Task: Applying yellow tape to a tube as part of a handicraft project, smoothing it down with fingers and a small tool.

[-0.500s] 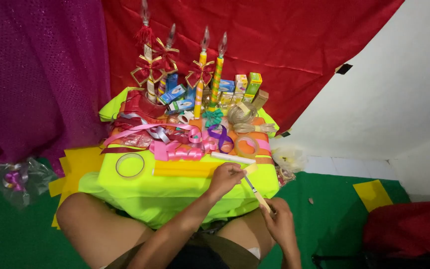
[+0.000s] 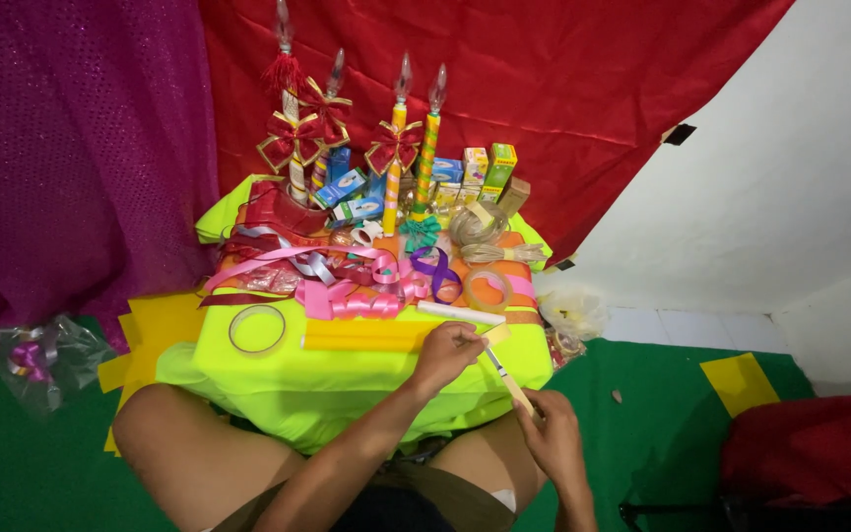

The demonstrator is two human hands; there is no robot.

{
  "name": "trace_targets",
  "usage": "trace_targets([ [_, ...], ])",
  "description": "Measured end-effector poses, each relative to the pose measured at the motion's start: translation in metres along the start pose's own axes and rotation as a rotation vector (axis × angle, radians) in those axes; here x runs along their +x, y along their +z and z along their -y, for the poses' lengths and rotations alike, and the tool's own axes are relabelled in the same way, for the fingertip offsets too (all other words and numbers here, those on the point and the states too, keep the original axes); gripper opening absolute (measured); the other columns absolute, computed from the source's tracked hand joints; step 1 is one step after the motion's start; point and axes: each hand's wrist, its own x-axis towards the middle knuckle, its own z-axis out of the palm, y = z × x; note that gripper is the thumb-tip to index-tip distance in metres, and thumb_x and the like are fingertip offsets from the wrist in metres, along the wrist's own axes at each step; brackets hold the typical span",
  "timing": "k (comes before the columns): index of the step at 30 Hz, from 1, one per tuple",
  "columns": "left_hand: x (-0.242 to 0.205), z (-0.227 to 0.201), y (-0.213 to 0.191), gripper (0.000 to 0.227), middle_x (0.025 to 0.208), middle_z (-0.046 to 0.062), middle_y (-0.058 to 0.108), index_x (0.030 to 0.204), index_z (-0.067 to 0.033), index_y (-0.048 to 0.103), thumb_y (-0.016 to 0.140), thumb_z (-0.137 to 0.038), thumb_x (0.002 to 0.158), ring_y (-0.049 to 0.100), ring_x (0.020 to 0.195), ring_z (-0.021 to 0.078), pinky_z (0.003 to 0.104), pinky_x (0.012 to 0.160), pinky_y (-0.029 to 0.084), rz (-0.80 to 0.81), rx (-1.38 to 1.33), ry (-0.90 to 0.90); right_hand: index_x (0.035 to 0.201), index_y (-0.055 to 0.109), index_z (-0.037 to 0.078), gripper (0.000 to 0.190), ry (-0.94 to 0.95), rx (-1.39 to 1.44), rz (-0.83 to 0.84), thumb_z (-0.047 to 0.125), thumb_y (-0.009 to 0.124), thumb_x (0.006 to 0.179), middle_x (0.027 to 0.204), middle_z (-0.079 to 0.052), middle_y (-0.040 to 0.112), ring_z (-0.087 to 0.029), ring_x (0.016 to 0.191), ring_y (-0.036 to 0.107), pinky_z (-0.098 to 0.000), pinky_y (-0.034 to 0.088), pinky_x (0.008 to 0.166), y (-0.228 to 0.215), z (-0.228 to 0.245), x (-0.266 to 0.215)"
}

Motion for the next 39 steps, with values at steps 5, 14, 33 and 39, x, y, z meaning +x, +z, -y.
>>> trace_targets([
  [5,-0.003,-0.005,-0.001,0.029,0.126,0.008,0.068,0.097,-0.0016,0.079,0.078,-0.029,0.087,0.077,0.089,0.0209,0.032,0.068,0.068,-0.002,0.017,-0.002,0.117,0.079,0.011,0.039,0.045,-0.012,0.0,0.04,0.064,0.095,0.092,-0.004,0.077,-0.022,0.085,0.068,-0.0377,0.051,0.073,0.003,0.0,0.004],
  [14,-0.002,-0.003,-0.003,0.028,0.105,0.003,0.081,0.098,-0.0108,0.082,0.076,-0.036,0.088,0.074,0.103,0.0153,0.031,0.09,0.056,0.004,0.174,0.023,0.112,0.08,0.014,0.039,0.033,-0.06,-0.043,0.044,0.061,0.095,0.094,-0.001,0.082,-0.019,0.08,0.074,-0.0367,0.053,0.064,0.006,0.011,0.011],
  [33,-0.008,-0.012,-0.006,0.023,0.098,0.005,0.08,0.096,-0.0068,0.078,0.073,-0.029,0.092,0.079,0.077,0.0179,0.029,0.07,0.059,0.09,0.143,-0.056,0.12,0.079,0.014,0.039,0.175,0.081,0.014,0.04,0.066,0.094,0.114,-0.003,0.082,-0.02,0.101,0.077,-0.0355,0.06,0.079,0.006,0.002,0.017],
  [39,-0.008,-0.016,-0.003,0.021,0.096,0.006,0.08,0.095,-0.0077,0.08,0.072,-0.026,0.091,0.076,0.074,0.0154,0.03,0.068,0.058,0.102,0.166,-0.054,0.112,0.082,0.014,0.033,0.128,0.147,-0.062,0.037,0.068,0.093,0.104,-0.001,0.083,-0.016,0.093,0.077,-0.0325,0.057,0.075,-0.005,-0.002,0.005],
])
